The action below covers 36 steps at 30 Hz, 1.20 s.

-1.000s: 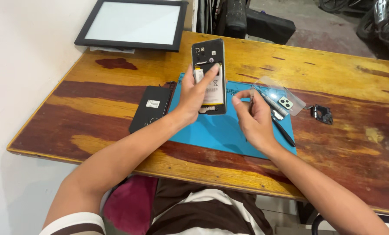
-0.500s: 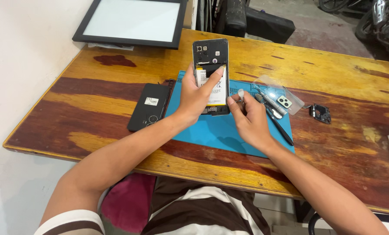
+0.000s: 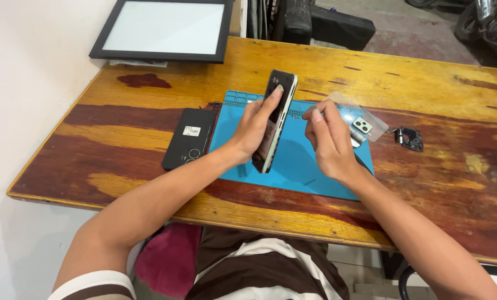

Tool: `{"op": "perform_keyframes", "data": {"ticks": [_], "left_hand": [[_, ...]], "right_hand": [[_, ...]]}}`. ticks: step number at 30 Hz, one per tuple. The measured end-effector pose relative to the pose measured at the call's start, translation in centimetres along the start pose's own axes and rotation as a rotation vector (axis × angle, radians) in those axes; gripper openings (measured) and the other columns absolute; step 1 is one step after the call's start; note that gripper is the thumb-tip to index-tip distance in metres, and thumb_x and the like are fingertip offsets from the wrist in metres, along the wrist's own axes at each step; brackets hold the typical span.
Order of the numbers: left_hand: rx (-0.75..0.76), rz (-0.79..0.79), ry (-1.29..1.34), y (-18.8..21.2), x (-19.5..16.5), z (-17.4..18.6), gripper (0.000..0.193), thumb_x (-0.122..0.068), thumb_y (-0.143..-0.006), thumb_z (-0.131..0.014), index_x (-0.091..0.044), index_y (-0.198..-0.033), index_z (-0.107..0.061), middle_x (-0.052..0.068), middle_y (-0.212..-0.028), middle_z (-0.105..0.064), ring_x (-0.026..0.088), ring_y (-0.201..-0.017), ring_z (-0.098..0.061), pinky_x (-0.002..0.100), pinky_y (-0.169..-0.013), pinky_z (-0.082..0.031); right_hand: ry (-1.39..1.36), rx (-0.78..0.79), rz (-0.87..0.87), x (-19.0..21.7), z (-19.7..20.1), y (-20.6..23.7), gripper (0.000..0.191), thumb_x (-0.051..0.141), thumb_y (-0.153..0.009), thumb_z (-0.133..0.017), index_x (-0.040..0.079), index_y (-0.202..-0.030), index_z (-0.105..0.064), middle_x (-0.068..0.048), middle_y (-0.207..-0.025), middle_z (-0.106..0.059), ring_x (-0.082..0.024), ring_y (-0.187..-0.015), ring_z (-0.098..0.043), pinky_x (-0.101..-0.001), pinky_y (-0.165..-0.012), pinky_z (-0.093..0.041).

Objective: The person disassembles a smartphone by removing screws and prying off the back cover. They then use a plastic tool to disconnect internal components and lift the battery, placing removed parts on the mat.

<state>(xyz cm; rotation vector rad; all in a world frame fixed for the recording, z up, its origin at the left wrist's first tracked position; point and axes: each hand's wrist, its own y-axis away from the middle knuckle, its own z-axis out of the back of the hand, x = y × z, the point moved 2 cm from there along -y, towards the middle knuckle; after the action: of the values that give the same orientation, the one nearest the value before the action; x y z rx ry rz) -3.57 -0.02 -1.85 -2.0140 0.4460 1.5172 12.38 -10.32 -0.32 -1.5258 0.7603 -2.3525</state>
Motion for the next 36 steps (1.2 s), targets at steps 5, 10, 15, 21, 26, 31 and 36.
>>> {"op": "perform_keyframes", "data": {"ticks": [5,10,15,21,26,31,36], "left_hand": [[0.060,0.201,0.013,0.3,1.2,-0.8,0.058,-0.068,-0.098,-0.044,-0.014,-0.078,-0.054,-0.003,-0.061,-0.048,0.008,-0.048,-0.047,0.026,-0.040,-0.036],[0.127,0.199,-0.050,0.5,2.5,-1.2,0.062,-0.068,-0.100,-0.040,-0.011,-0.081,-0.057,-0.002,-0.063,-0.049,0.008,-0.052,-0.049,0.026,-0.043,-0.037],[0.163,0.074,-0.135,0.1,3.3,-1.1,0.064,-0.061,-0.106,-0.038,-0.005,-0.095,-0.066,-0.005,-0.071,-0.052,0.005,-0.063,-0.048,0.023,-0.053,-0.039],[0.164,0.014,-0.171,0.3,4.0,-0.8,0.069,-0.058,-0.107,-0.028,-0.003,-0.110,-0.068,-0.001,-0.075,-0.056,0.009,-0.066,-0.047,0.025,-0.059,-0.040],[0.231,-0.119,-0.161,0.7,4.2,-1.2,0.073,-0.061,-0.110,-0.024,0.000,-0.109,-0.065,0.000,-0.082,-0.061,0.008,-0.077,-0.054,0.025,-0.073,-0.049],[0.192,-0.141,-0.255,1.0,3.9,-1.2,0.072,-0.060,-0.109,-0.025,-0.001,-0.106,-0.065,-0.001,-0.073,-0.056,0.008,-0.065,-0.044,0.028,-0.058,-0.042],[0.203,-0.188,-0.259,1.7,3.1,-1.3,0.070,-0.057,-0.112,-0.023,0.000,-0.104,-0.062,-0.002,-0.072,-0.054,0.008,-0.065,-0.045,0.029,-0.056,-0.040]], "right_hand": [[0.029,0.030,0.029,0.4,-0.4,0.4,0.016,0.016,-0.106,-0.055,0.002,-0.114,-0.054,0.003,-0.065,-0.046,-0.004,-0.056,-0.036,-0.0249,-0.051,-0.028],[0.015,0.046,0.078,-0.4,-0.4,0.6,0.012,0.014,-0.109,-0.058,0.004,-0.105,-0.054,0.005,-0.069,-0.046,-0.003,-0.063,-0.037,-0.0236,-0.055,-0.030],[-0.118,0.078,0.056,-1.4,-0.3,0.6,0.012,0.013,-0.112,-0.057,0.006,-0.104,-0.052,0.005,-0.077,-0.048,-0.003,-0.068,-0.040,-0.0221,-0.059,-0.033],[-0.248,-0.018,0.174,-0.4,-0.2,0.2,0.035,0.009,-0.102,-0.067,0.003,-0.131,-0.048,-0.002,-0.115,-0.051,-0.006,-0.104,-0.050,-0.0213,-0.075,-0.046],[-0.234,0.029,0.133,-0.7,-0.3,0.4,0.051,0.012,-0.099,-0.065,0.002,-0.147,-0.050,-0.011,-0.141,-0.059,-0.005,-0.112,-0.056,-0.0206,-0.091,-0.047],[-0.508,0.076,-0.003,-2.2,0.0,0.4,0.052,0.016,-0.102,-0.066,0.001,-0.150,-0.052,-0.014,-0.139,-0.064,-0.003,-0.059,-0.041,-0.0203,-0.049,-0.032],[-0.585,0.122,-0.001,-2.3,-0.3,0.6,0.046,0.020,-0.105,-0.062,0.003,-0.146,-0.050,-0.013,-0.137,-0.063,-0.003,-0.057,-0.039,-0.0212,-0.047,-0.030]]}}
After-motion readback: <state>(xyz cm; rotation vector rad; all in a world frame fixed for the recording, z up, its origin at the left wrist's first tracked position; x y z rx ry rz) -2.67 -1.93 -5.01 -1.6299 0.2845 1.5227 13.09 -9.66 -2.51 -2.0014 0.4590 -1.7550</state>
